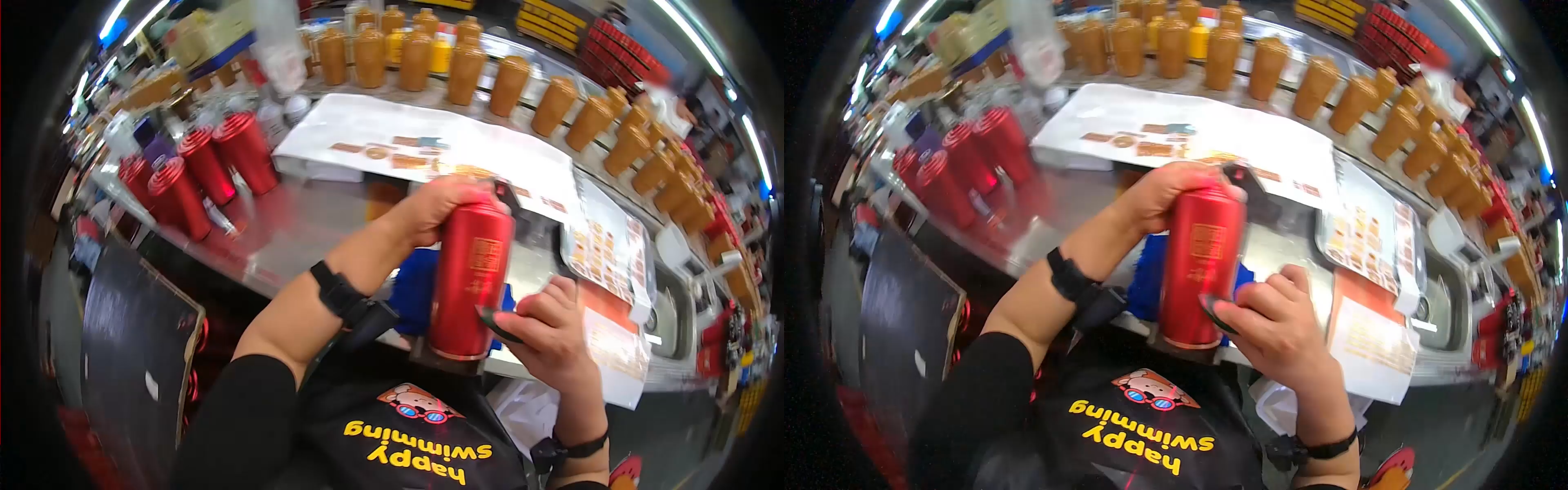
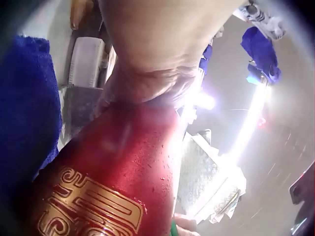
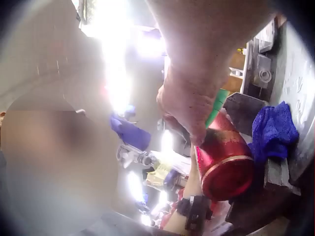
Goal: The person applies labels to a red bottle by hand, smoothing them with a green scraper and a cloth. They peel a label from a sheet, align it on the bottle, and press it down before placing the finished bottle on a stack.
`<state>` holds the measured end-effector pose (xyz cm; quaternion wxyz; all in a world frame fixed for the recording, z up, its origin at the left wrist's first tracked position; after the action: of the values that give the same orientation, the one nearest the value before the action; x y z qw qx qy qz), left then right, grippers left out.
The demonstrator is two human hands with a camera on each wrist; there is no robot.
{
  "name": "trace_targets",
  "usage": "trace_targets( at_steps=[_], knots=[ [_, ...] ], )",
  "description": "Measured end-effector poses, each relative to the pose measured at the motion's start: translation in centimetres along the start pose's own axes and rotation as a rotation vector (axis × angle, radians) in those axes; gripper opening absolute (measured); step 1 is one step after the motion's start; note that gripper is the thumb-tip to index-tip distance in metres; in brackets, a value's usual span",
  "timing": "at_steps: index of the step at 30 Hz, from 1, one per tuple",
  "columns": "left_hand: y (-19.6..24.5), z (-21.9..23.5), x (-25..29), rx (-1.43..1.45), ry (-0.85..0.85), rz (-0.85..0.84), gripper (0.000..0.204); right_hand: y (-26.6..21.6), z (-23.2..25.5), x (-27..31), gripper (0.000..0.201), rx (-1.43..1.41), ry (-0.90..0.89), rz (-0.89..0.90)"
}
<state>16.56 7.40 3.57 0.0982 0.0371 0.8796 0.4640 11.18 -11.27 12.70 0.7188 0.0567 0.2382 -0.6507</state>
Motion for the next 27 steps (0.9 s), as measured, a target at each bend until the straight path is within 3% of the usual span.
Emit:
trace_targets(
  at_steps=[2,3,4,5,6,7,9,12,13,14,15,16,17,18,19,21,22,23,25,26,27],
  knots=[
    [0.0,-0.5,0.4,-0.007,0.036,-0.003,0.027,-1.1,1.4,-0.9,0.033,-0.049,0.022,0.025],
    [-0.2,-0.5,0.4,0.006,0.051,0.015,0.025,-1.4,1.8,-1.3,0.034,0.009,0.098,0.000],
    [-0.1,-0.2,-0.1,-0.061,0.000,-0.080,0.019,-1.6,2.2,-2.0,0.033,0.066,0.167,0.006],
    [0.0,-1.3,0.9,0.036,0.084,-0.046,0.014,-2.6,2.1,-3.3,0.028,0.212,0.147,0.003],
    [1.0,-0.8,0.5,-0.003,0.059,-0.153,0.015,-3.4,1.2,-4.8,0.026,0.331,0.108,0.082],
    [1.3,0.7,1.3,-0.108,0.201,-0.142,0.017,-4.5,0.0,-4.7,0.029,0.355,0.025,0.147],
    [4.3,-0.5,5.8,-0.200,0.340,-0.190,0.019,-6.8,-1.2,-4.1,0.033,0.010,-0.280,0.384],
    [6.8,-1.1,11.7,-0.294,0.276,-0.323,0.018,-6.9,-0.4,-5.0,0.032,-0.253,-0.197,0.279],
    [7.1,-1.3,13.6,-0.163,0.444,-0.287,0.021,-5.9,-0.1,-6.4,0.029,-0.295,-0.057,0.205],
    [7.9,-1.2,14.8,-0.256,0.379,-0.300,0.023,-6.1,-0.2,-8.3,0.027,-0.378,-0.077,0.252],
    [8.1,-2.2,16.2,-0.244,0.422,-0.298,0.025,-7.1,-0.6,-9.2,0.025,-0.440,-0.172,0.234],
    [8.2,-2.6,16.9,-0.288,0.395,-0.294,0.028,-7.5,-1.3,-10.2,0.021,-0.363,-0.186,0.278],
    [7.9,-2.6,17.2,-0.366,0.360,-0.260,0.031,-6.8,-1.5,-11.0,0.017,-0.412,-0.093,0.337],
    [7.4,-3.6,17.7,-0.310,0.383,-0.222,0.033,-5.1,-1.1,-11.4,0.014,-0.340,0.014,0.139],
    [7.0,-3.7,18.4,-0.310,0.386,-0.188,0.033,-4.7,0.6,-11.4,0.012,-0.196,0.244,0.051],
    [7.0,-3.8,20.0,-0.249,0.376,-0.218,0.032,-7.4,0.3,-11.6,0.012,-0.249,0.130,0.116],
    [7.1,-4.0,20.3,-0.271,0.396,-0.228,0.032,-9.7,-1.2,-11.2,0.011,-0.421,-0.039,0.312],
    [7.0,-4.0,20.6,-0.292,0.433,-0.245,0.031,-11.7,-2.4,-10.8,0.010,-0.540,-0.229,0.332],
    [6.9,-3.7,21.1,-0.359,0.487,-0.274,0.031,-10.2,-2.4,-11.2,0.011,-0.199,0.041,0.160],
    [6.2,-3.2,21.8,-0.315,0.507,-0.256,0.029,-9.1,-1.6,-10.9,0.011,-0.043,0.191,0.172],
    [7.3,-2.9,23.1,-0.564,0.584,-0.387,0.028,-7.6,-0.6,-10.7,0.011,0.094,0.360,0.192]
  ],
)
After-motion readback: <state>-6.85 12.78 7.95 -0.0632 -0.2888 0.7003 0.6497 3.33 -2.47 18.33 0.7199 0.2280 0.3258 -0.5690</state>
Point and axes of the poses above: each hand's wrist, its own x-axis away from the middle knuckle, its own z-axis out of the back of the hand, y = z × x, the point moved 8 cm from there along -x, towards the middle knuckle, and after that the axes turned 9 degrees about -y, right-handed, at the moved point
